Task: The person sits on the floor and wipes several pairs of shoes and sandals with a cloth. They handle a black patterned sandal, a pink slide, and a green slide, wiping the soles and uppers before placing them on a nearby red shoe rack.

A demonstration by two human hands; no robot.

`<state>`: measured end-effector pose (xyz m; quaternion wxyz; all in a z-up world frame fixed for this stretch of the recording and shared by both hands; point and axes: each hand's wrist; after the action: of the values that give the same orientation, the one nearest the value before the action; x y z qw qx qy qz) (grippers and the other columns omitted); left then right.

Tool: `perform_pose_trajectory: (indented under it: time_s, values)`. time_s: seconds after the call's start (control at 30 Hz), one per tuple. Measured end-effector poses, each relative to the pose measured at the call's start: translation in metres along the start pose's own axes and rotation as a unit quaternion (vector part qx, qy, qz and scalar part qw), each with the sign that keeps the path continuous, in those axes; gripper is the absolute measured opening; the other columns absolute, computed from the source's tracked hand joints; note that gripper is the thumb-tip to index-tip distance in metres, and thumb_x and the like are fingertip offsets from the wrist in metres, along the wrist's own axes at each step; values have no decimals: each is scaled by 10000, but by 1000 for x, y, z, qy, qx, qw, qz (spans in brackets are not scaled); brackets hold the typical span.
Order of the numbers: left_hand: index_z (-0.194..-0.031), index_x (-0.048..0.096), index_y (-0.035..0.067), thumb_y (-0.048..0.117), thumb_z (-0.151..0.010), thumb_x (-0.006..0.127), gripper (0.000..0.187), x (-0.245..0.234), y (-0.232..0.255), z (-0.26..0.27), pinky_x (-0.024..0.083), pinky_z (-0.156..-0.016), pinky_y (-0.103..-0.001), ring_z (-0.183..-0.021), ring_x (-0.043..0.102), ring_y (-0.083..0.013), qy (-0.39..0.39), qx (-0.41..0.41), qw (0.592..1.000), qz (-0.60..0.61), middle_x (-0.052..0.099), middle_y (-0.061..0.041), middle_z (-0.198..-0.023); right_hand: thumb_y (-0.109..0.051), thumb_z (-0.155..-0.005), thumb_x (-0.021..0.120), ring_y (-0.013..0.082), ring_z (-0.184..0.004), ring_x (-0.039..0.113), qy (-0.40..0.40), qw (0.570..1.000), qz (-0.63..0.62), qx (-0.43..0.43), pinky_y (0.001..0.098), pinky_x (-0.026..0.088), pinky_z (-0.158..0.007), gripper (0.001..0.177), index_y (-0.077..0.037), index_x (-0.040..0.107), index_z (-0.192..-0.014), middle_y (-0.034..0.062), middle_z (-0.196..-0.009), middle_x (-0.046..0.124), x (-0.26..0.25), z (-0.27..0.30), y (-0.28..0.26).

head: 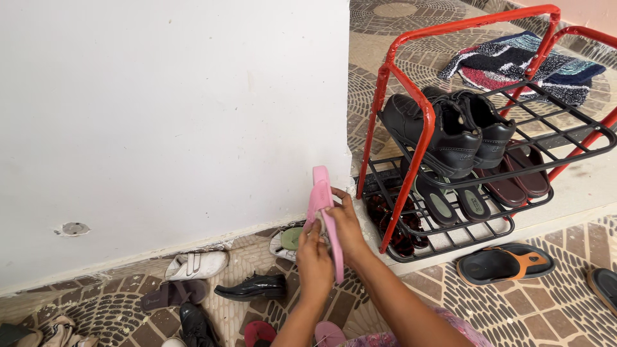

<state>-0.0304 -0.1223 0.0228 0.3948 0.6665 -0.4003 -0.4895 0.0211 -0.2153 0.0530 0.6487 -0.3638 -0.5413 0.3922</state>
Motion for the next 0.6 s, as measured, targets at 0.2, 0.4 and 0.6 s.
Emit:
perform_pose_trajectory:
  time_s: [0.2,0.4,0.6]
  values:
    - [-1366,609,86,90,-1016,489,370,-8,-2,-6,501,-1005,-316,-1197,613,-167,-53,-112,952,281,611,-42,-1387,-116,-946,481,211,-1119,630,36,976,70,-202,330,572,-895,515,-126,365,-1448,157,-1354,527,0,2,17]
    - [-1018,705,37,-59,-949,572,178,-13,18,-2,483,-1019,-328,-1156,636,-205,-159,107,962,195,668,-71,-1192,-156,-917,477,307,-954,596,137,985,-50,-89,431,530,-717,447,-134,432,-1361,204,-1175,572,-27,-18,-14]
    - [-832,743,56,-167,-743,562,300,-42,3,-13,539,-948,-365,-1064,678,-229,-299,121,943,-77,704,-71,-1006,-200,-930,475,267,-1005,673,103,970,-217,-49,414,626,-810,421,-99,477,-1339,150,-1185,640,-64,-37,-19]
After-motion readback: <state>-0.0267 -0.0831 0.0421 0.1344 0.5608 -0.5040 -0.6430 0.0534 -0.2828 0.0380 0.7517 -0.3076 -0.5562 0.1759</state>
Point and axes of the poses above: each hand's wrist, its own z-axis away from the middle knuckle, its own x-axis out of the palm, y = z × x
